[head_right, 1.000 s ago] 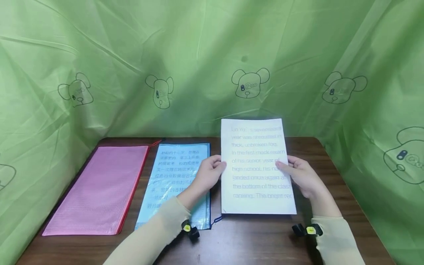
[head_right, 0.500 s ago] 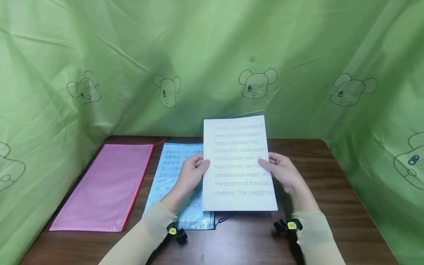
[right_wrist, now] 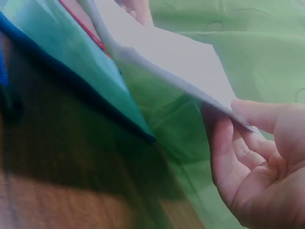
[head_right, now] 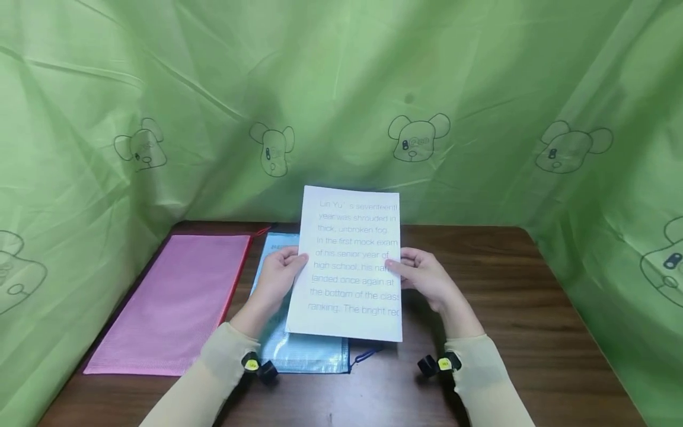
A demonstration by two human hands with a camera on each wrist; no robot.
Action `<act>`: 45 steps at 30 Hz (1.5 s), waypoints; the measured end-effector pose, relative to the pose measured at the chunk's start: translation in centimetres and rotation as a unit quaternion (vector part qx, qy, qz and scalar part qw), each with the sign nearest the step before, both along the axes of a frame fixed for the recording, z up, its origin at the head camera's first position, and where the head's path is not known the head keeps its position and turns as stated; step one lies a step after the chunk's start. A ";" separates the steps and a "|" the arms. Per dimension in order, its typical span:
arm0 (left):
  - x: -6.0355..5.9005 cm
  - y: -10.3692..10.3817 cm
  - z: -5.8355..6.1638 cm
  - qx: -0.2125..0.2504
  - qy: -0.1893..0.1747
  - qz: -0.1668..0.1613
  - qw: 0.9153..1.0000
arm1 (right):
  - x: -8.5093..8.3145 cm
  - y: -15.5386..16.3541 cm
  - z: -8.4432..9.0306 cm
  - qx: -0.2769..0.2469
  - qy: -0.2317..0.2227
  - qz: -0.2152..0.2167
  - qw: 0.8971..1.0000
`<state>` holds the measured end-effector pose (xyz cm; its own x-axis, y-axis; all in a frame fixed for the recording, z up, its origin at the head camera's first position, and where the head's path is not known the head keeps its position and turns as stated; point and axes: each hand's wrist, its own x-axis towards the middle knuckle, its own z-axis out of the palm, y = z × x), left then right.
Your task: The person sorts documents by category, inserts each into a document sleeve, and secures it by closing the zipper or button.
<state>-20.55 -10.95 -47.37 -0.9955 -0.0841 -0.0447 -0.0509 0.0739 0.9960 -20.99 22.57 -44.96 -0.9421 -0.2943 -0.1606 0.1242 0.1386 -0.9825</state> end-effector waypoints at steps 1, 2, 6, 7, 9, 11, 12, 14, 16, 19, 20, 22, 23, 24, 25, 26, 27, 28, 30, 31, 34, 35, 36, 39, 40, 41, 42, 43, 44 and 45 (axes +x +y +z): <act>-0.1 -0.1 0.0 0.001 -0.001 -0.001 1.000 | 0.1 -0.1 -0.2 0.003 0.001 -0.002 1.000; -0.1 -0.3 0.0 0.001 -0.001 -0.003 1.000 | 0.2 -0.2 -0.4 0.006 0.004 -0.003 1.000; -0.1 -0.8 -0.2 0.001 -0.008 -0.013 1.000 | 0.5 -0.6 -1.1 0.020 0.024 -0.008 0.999; -0.1 -1.0 -0.3 -0.001 -0.010 -0.018 1.000 | 0.5 -0.7 -1.3 0.021 0.029 -0.010 0.999; -0.2 -1.4 -0.4 -0.006 -0.011 -0.029 1.000 | 0.6 -0.8 -1.4 0.021 0.036 -0.018 0.999; -0.4 -1.9 -0.3 -0.012 -0.011 -0.040 0.999 | 0.7 -0.9 -1.4 0.018 0.039 -0.024 0.999; -0.4 -2.1 -0.2 -0.013 -0.011 -0.046 0.999 | 0.7 -0.9 -1.4 0.017 0.040 -0.026 0.999; -0.7 -2.6 -0.1 -0.013 -0.004 -0.061 0.998 | 0.7 -0.9 -1.3 0.014 0.040 -0.029 0.999; -0.9 -2.9 0.0 -0.010 -0.002 -0.077 0.997 | 0.7 -0.8 -1.3 0.013 0.042 -0.030 0.999; -1.0 -3.3 0.2 -0.013 0.004 -0.101 0.995 | 0.5 -0.8 -1.4 0.011 0.040 -0.036 0.998; -1.1 -3.3 0.4 -0.015 0.005 -0.105 0.994 | 0.5 -0.8 -1.5 0.012 0.039 -0.037 0.998; -1.2 -3.5 0.7 -0.020 0.009 -0.110 0.994 | 0.4 -0.8 -1.5 0.012 0.035 -0.039 0.999; -1.3 -3.7 1.0 -0.026 0.012 -0.112 0.993 | 0.4 -0.8 -1.5 0.010 0.032 -0.040 0.999; -1.3 -3.8 1.3 -0.031 0.016 -0.114 0.993 | 0.3 -0.9 -1.5 0.009 0.032 -0.039 0.999; -1.4 -4.0 1.5 -0.034 0.019 -0.116 0.993 | 0.3 -0.9 -1.6 0.008 0.030 -0.042 0.999; -1.4 -4.2 1.7 -0.038 0.020 -0.117 0.992 | 0.3 -1.0 -1.6 0.007 0.029 -0.040 0.999; -1.4 -4.5 1.9 -0.043 0.022 -0.119 0.992 | 0.3 -1.0 -1.6 0.006 0.028 -0.041 0.999; -1.4 -4.8 2.1 -0.048 0.021 -0.122 0.991 | 0.3 -1.0 -1.6 0.006 0.028 -0.040 0.999; -1.3 -5.8 2.2 -0.058 0.021 -0.128 0.990 | 0.3 -1.0 -1.7 0.006 0.026 -0.041 0.999; -1.3 -6.3 2.3 -0.065 0.020 -0.130 0.989 | 0.3 -1.0 -1.6 0.006 0.024 -0.043 0.999; -1.2 -8.6 2.3 -0.114 0.023 -0.143 0.983 | 0.4 -0.8 -1.6 0.007 0.020 -0.046 0.999; -1.2 -9.6 2.3 -0.140 0.025 -0.147 0.979 | 0.4 -0.8 -1.7 0.005 0.019 -0.046 0.999; -1.1 -10.6 2.3 -0.166 0.030 -0.150 0.974 | 0.4 -0.8 -1.7 0.004 0.019 -0.046 0.999; -0.5 -14.2 2.1 -0.268 0.059 -0.129 0.953 | 0.3 -0.8 -1.8 -0.003 0.019 -0.044 0.999; -0.3 -15.3 1.9 -0.298 0.068 -0.115 0.945 | 0.2 -0.7 -1.8 -0.003 0.019 -0.043 0.999; 0.0 -16.4 1.8 -0.323 0.077 -0.099 0.938 | 0.2 -0.7 -1.9 -0.005 0.018 -0.043 0.999; 0.2 -17.4 1.5 -0.345 0.087 -0.083 0.931 | 0.1 -0.7 -1.9 -0.004 0.018 -0.044 0.999; 0.5 -18.3 1.3 -0.365 0.095 -0.068 0.924 | 0.1 -0.6 -2.0 -0.004 0.016 -0.045 0.999; 0.7 -19.0 1.0 -0.377 0.103 -0.058 0.918 | 0.1 -0.6 -2.0 -0.003 0.016 -0.047 0.999; 0.9 -19.6 0.7 -0.387 0.112 -0.052 0.914 | 0.1 -0.5 -2.0 -0.003 0.014 -0.049 0.999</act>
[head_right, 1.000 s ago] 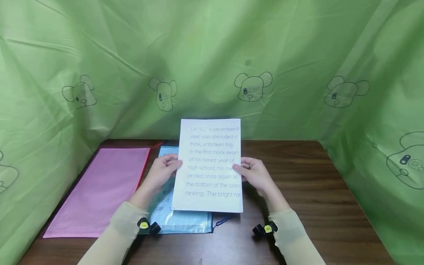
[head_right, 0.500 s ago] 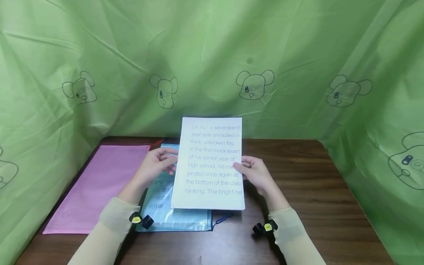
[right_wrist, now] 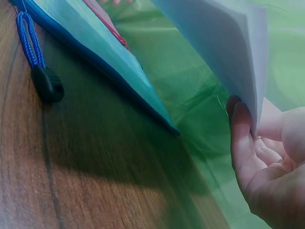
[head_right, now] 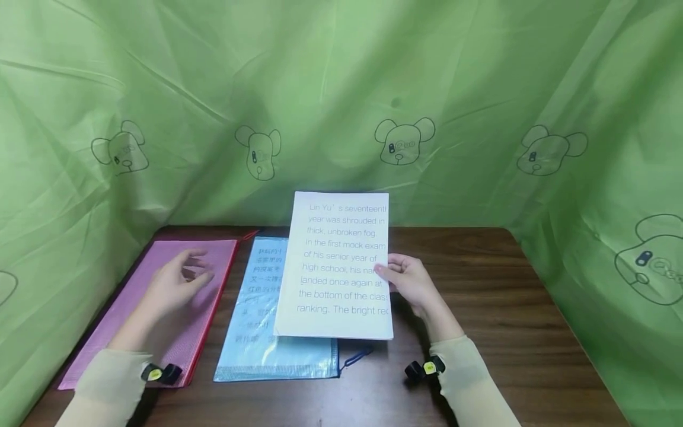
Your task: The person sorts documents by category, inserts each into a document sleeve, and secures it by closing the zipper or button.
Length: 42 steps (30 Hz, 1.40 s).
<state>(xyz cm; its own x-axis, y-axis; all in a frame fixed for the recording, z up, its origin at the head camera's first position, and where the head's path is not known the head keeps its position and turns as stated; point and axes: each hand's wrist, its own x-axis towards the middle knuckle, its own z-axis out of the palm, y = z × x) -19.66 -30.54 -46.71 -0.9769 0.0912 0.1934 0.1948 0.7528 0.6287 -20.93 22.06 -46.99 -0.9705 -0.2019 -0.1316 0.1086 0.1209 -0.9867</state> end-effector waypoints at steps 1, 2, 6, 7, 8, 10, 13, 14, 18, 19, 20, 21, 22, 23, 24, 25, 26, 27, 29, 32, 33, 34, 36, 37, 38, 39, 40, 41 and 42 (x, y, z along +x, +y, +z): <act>0.3 -0.5 -0.3 -0.004 0.006 -0.001 1.000 | 0.0 0.0 0.0 0.000 -0.001 0.000 1.000; 0.5 -0.9 -0.5 -0.007 0.010 -0.004 1.000 | 0.0 -0.1 0.0 -0.001 -0.003 -0.002 1.000; 1.1 -1.8 -1.5 -0.021 0.013 -0.027 0.999 | 0.0 0.0 0.0 -0.006 -0.004 -0.005 1.000; 1.2 -1.9 -1.7 -0.022 0.011 -0.032 0.999 | 0.0 0.0 0.0 -0.007 -0.004 -0.005 1.000; 1.2 -1.9 -1.8 -0.023 0.011 -0.037 0.999 | 0.0 0.0 0.0 -0.009 -0.004 -0.006 1.000; 1.3 -2.0 -2.2 -0.028 0.011 -0.042 0.999 | 0.0 0.1 0.0 -0.012 -0.002 -0.003 1.000; 1.2 -2.0 -2.6 -0.037 0.001 -0.047 0.998 | 0.0 0.1 -0.1 -0.014 -0.005 0.002 1.000; 1.2 -2.0 -2.7 -0.044 -0.002 -0.048 0.998 | 0.1 0.1 -0.1 -0.013 -0.006 0.002 1.000; 1.1 -1.9 -3.1 -0.076 -0.020 -0.055 0.995 | 0.1 0.1 -0.1 -0.012 -0.009 0.003 1.000; 1.1 -1.8 -3.2 -0.082 -0.022 -0.055 0.995 | 0.1 0.1 -0.1 -0.011 -0.009 0.003 1.000; 1.1 -1.8 -3.2 -0.087 -0.024 -0.053 0.995 | 0.1 0.1 -0.1 -0.011 -0.009 0.004 1.000; 1.2 -1.8 -3.3 -0.089 -0.026 -0.052 0.994 | 0.1 0.0 -0.1 -0.012 -0.009 0.004 1.000; 1.2 -1.8 -3.3 -0.091 -0.029 -0.049 0.994 | 0.1 0.0 -0.1 -0.011 -0.009 0.004 1.000; 1.3 -1.7 -3.3 -0.093 -0.031 -0.046 0.994 | 0.1 0.0 -0.1 -0.011 -0.009 0.005 1.000; 1.3 -1.7 -3.2 -0.095 -0.033 -0.042 0.994 | 0.1 0.0 -0.1 -0.011 -0.010 0.006 1.000; 1.4 -1.6 -3.2 -0.096 -0.035 -0.038 0.994 | 0.1 0.0 -0.1 -0.011 -0.011 0.007 1.000; 1.4 -1.6 -3.1 -0.097 -0.037 -0.034 0.994 | 0.1 0.0 -0.2 -0.010 -0.011 0.007 1.000; 1.5 -1.5 -3.1 -0.099 -0.037 -0.030 0.994 | 0.1 0.0 -0.2 -0.010 -0.011 0.008 1.000; 1.5 -1.3 -3.0 -0.100 -0.036 -0.026 0.994 | 0.1 0.1 -0.2 -0.011 -0.011 0.008 1.000; 1.5 -1.1 -2.9 -0.102 -0.034 -0.024 0.994 | 0.0 0.2 -0.3 -0.010 -0.010 0.007 1.000; 1.4 -1.0 -3.0 -0.103 -0.032 -0.023 0.994 | 0.0 0.2 -0.3 -0.010 -0.009 0.007 1.000; 1.4 -1.0 -3.0 -0.104 -0.030 -0.024 0.994 | 0.0 0.2 -0.3 -0.009 -0.010 0.006 1.000; 1.4 -1.1 -3.1 -0.107 -0.027 -0.024 0.994 | 0.0 0.2 -0.4 -0.009 -0.012 0.006 1.000; 1.4 -1.1 -3.2 -0.108 -0.025 -0.024 0.994 | -0.1 0.2 -0.4 -0.009 -0.013 0.005 1.000; 1.4 -1.1 -3.2 -0.108 -0.023 -0.024 0.994 | -0.1 0.1 -0.5 -0.009 -0.015 0.003 1.000; 1.4 -1.1 -3.3 -0.107 -0.021 -0.023 0.994 | -0.1 0.1 -0.5 -0.009 -0.016 0.003 1.000; 1.4 -1.1 -3.3 -0.106 -0.018 -0.023 0.994 | -0.1 0.1 -0.5 -0.008 -0.016 0.003 1.000; 1.4 -1.1 -3.3 -0.105 -0.016 -0.022 0.994 | -0.2 0.1 -0.4 -0.008 -0.016 0.005 1.000; 1.5 -1.1 -3.3 -0.103 -0.013 -0.022 0.994 | -0.2 0.1 -0.4 -0.009 -0.016 0.004 1.000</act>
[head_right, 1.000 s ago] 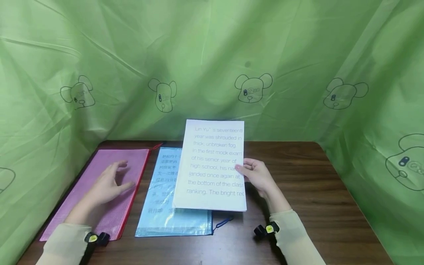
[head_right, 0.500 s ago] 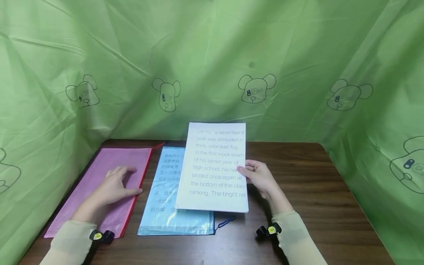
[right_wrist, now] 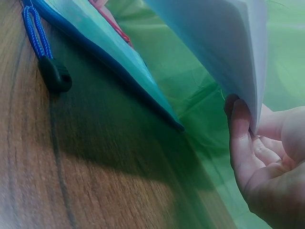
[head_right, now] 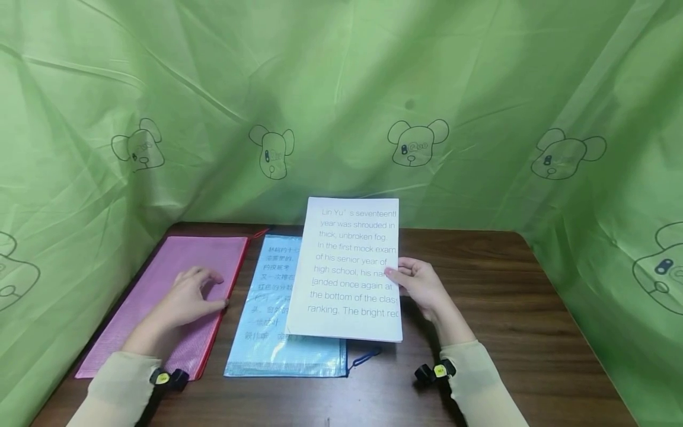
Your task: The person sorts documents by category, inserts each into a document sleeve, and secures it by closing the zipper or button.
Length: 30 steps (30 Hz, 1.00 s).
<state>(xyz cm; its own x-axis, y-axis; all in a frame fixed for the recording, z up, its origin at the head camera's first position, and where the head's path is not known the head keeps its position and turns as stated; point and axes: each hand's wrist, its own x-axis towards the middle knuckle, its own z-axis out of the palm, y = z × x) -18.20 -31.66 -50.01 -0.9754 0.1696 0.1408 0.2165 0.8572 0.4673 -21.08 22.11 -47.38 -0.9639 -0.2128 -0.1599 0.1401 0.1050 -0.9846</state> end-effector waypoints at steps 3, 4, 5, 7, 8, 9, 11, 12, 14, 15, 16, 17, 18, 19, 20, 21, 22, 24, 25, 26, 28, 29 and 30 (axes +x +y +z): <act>0.1 -0.1 0.1 0.004 0.006 -0.002 1.000 | 0.0 0.0 0.0 0.000 0.002 0.004 1.000; 0.1 -0.1 0.1 0.004 0.005 -0.003 1.000 | 0.0 -0.1 0.0 0.000 0.003 0.005 1.000; 0.1 -0.1 0.2 0.005 0.002 -0.003 1.000 | 0.0 -0.1 0.0 -0.001 0.003 0.005 1.000; 0.2 -0.1 0.3 0.005 -0.009 -0.001 1.000 | 0.0 -0.1 0.0 0.000 0.002 0.005 1.000; 0.2 -0.1 0.4 0.005 -0.016 0.000 1.000 | 0.0 -0.1 0.0 0.000 0.001 0.005 1.000; 0.2 0.0 0.5 0.003 -0.021 0.000 1.000 | 0.0 0.0 0.0 0.000 0.000 0.003 1.000; 0.2 0.0 0.6 0.003 -0.030 -0.004 1.000 | 0.0 0.0 0.0 0.000 -0.001 0.003 1.000; 0.3 0.0 0.7 0.003 -0.032 -0.008 0.999 | 0.0 -0.1 0.0 0.000 -0.002 0.002 1.000; 0.3 -0.1 1.0 0.006 -0.035 -0.019 0.999 | 0.0 -0.1 0.0 0.000 -0.004 0.000 1.000; 0.3 -0.2 1.1 0.008 -0.036 -0.025 0.999 | 0.0 -0.1 -0.1 0.001 -0.004 0.000 1.000; 0.4 -0.3 1.1 0.011 -0.039 -0.030 0.999 | -0.1 -0.1 -0.1 0.002 -0.004 0.001 1.000; 0.4 -0.3 1.2 0.013 -0.041 -0.035 0.998 | -0.1 -0.1 -0.1 0.002 -0.003 0.001 1.000; 0.4 -0.4 1.3 0.017 -0.044 -0.040 0.998 | -0.1 -0.1 -0.2 0.002 -0.005 -0.001 1.000; 0.4 -0.5 1.4 0.021 -0.046 -0.044 0.998 | -0.1 0.0 -0.2 0.003 -0.003 0.001 1.000; 0.5 -0.6 1.4 0.024 -0.048 -0.049 0.997 | -0.1 0.0 -0.2 0.004 -0.002 0.003 1.000; 0.5 -0.7 1.4 0.026 -0.050 -0.053 0.997 | -0.1 0.0 -0.2 0.004 -0.002 0.002 1.000; 0.5 -0.8 1.4 0.028 -0.050 -0.057 0.997 | -0.1 0.0 -0.2 0.003 -0.003 0.001 1.000; 0.5 -0.9 1.4 0.033 -0.050 -0.065 0.996 | -0.1 0.0 -0.2 0.003 -0.003 0.002 1.000; 0.6 -1.0 1.4 0.034 -0.049 -0.067 0.996 | -0.1 0.1 -0.2 0.003 -0.003 0.004 1.000; 0.6 -1.1 1.4 0.034 -0.049 -0.069 0.996 | -0.1 0.0 -0.2 0.002 -0.005 0.002 1.000; 0.6 -1.1 1.5 0.035 -0.050 -0.070 0.996 | -0.1 0.0 -0.1 0.000 -0.006 0.001 1.000; 0.6 -1.2 1.5 0.035 -0.050 -0.070 0.996 | -0.1 0.0 -0.1 -0.001 -0.006 0.002 1.000; 0.6 -1.2 1.5 0.035 -0.051 -0.069 0.996 | 0.0 0.0 -0.1 -0.002 -0.006 0.002 1.000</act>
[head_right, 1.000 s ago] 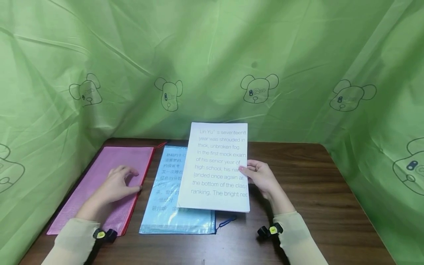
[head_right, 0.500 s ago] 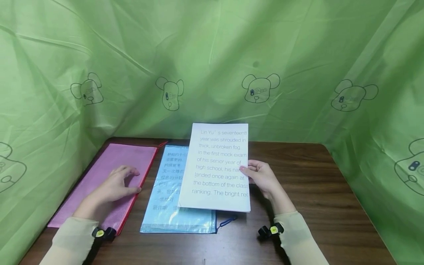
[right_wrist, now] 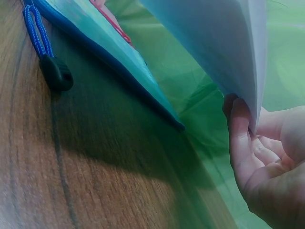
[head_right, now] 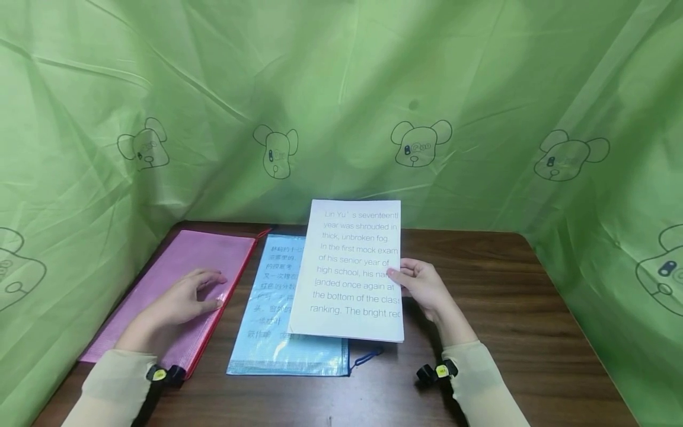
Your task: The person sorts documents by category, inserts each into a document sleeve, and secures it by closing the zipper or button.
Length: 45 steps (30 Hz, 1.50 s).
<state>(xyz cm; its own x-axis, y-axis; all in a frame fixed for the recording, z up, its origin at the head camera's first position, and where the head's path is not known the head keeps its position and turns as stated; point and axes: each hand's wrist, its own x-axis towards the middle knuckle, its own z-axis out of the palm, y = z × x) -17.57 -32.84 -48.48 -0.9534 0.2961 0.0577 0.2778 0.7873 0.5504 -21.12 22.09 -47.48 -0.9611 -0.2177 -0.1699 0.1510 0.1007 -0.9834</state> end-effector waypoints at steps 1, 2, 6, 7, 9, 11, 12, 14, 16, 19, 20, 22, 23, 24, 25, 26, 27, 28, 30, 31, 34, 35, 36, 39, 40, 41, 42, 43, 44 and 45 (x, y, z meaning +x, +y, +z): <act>0.0 0.0 0.0 -0.001 -0.001 0.000 1.000 | 0.0 0.0 0.0 0.000 0.002 0.002 1.000; 0.0 0.0 0.0 -0.001 -0.001 0.001 1.000 | 0.0 0.0 0.0 -0.002 0.001 0.000 1.000; 0.0 0.0 0.0 0.000 0.000 -0.002 1.000 | 0.0 0.0 0.0 -0.002 0.001 0.001 1.000; 0.0 0.0 0.0 0.001 0.001 -0.003 1.000 | 0.0 0.0 -0.1 0.000 0.002 0.002 1.000; 0.0 0.0 0.0 0.005 0.003 -0.005 1.000 | 0.0 0.1 -0.1 0.000 0.002 0.003 1.000; 0.0 0.0 -0.1 0.014 0.006 -0.005 1.000 | 0.0 0.1 -0.1 0.001 0.003 0.006 1.000; 0.0 0.0 -0.1 0.017 0.009 -0.005 1.000 | 0.0 0.1 -0.1 -0.001 0.001 0.003 1.000; -0.1 0.0 -0.1 0.022 0.013 -0.003 1.000 | 0.0 0.1 -0.1 -0.001 0.001 0.005 1.000; -0.1 0.0 -0.1 0.023 0.017 -0.001 1.000 | 0.0 0.1 -0.1 -0.002 -0.002 0.005 1.000; -0.1 0.0 0.0 0.014 0.020 -0.006 1.000 | -0.1 0.1 -0.2 -0.002 -0.002 0.008 1.000; -0.1 0.0 0.0 0.011 0.021 -0.008 1.000 | -0.1 0.1 -0.2 -0.002 0.000 0.011 1.000; -0.1 -0.1 0.0 0.008 0.022 -0.014 1.000 | -0.1 0.2 -0.2 -0.004 0.000 0.010 1.000; -0.1 -0.1 0.0 0.008 0.024 -0.018 1.000 | -0.1 0.2 -0.2 -0.003 0.001 0.011 1.000; -0.1 -0.1 0.0 0.008 0.022 -0.019 1.000 | -0.1 0.2 -0.2 -0.003 0.002 0.013 1.000; -0.1 -0.1 0.0 0.009 0.021 -0.020 1.000 | -0.1 0.2 -0.2 -0.004 0.001 0.012 1.000; -0.1 -0.2 0.0 0.008 0.020 -0.020 1.000 | -0.1 0.2 -0.3 -0.004 0.001 0.012 1.000; -0.1 -0.2 -0.1 0.007 0.020 -0.019 1.000 | -0.1 0.2 -0.3 -0.004 0.000 0.011 1.000; -0.1 -0.2 -0.1 0.006 0.019 -0.016 1.000 | -0.1 0.1 -0.3 -0.003 -0.002 0.010 1.000; 0.0 -0.1 -0.2 0.003 0.016 -0.008 1.000 | -0.1 0.2 -0.4 -0.002 -0.001 0.011 1.000; 0.0 -0.1 -0.2 0.001 0.017 -0.005 1.000 | -0.2 0.2 -0.4 -0.002 -0.001 0.011 1.000; -0.1 0.1 -0.3 -0.006 0.019 0.004 1.000 | -0.2 0.2 -0.4 -0.002 -0.001 0.012 1.000; -0.1 0.2 -0.3 -0.009 0.019 0.007 1.000 | -0.2 0.2 -0.4 -0.002 -0.001 0.012 1.000; -0.1 0.3 -0.3 -0.012 0.019 0.010 1.000 | -0.3 0.2 -0.4 -0.002 -0.001 0.012 1.000; -0.1 0.6 -0.2 -0.021 0.014 0.019 0.999 | -0.3 0.2 -0.4 -0.002 -0.001 0.012 1.000; -0.1 0.6 -0.1 -0.023 0.012 0.022 0.999 | -0.2 0.2 -0.4 -0.001 -0.001 0.013 1.000; -0.1 0.7 -0.1 -0.025 0.010 0.025 0.999 | -0.2 0.2 -0.4 -0.001 -0.001 0.014 1.000; -0.1 0.8 -0.1 -0.027 0.011 0.026 0.999 | -0.2 0.2 -0.4 -0.002 -0.001 0.015 1.000; -0.1 0.9 0.0 -0.029 0.013 0.028 0.999 | -0.2 0.2 -0.4 -0.002 0.000 0.015 1.000; -0.1 1.0 0.0 -0.031 0.016 0.029 0.999 | -0.2 0.2 -0.4 -0.003 0.000 0.015 1.000; -0.1 1.1 -0.1 -0.033 0.019 0.032 0.999 | -0.2 0.3 -0.4 -0.003 0.000 0.015 1.000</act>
<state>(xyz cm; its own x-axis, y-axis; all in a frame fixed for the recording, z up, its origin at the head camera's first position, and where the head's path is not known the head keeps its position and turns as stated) -17.65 -31.73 -48.53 -0.9679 0.2395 0.0769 0.2461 0.8383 0.4865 -21.33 22.35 -47.83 -0.9545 -0.2466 -0.1678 0.1473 0.0994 -0.9841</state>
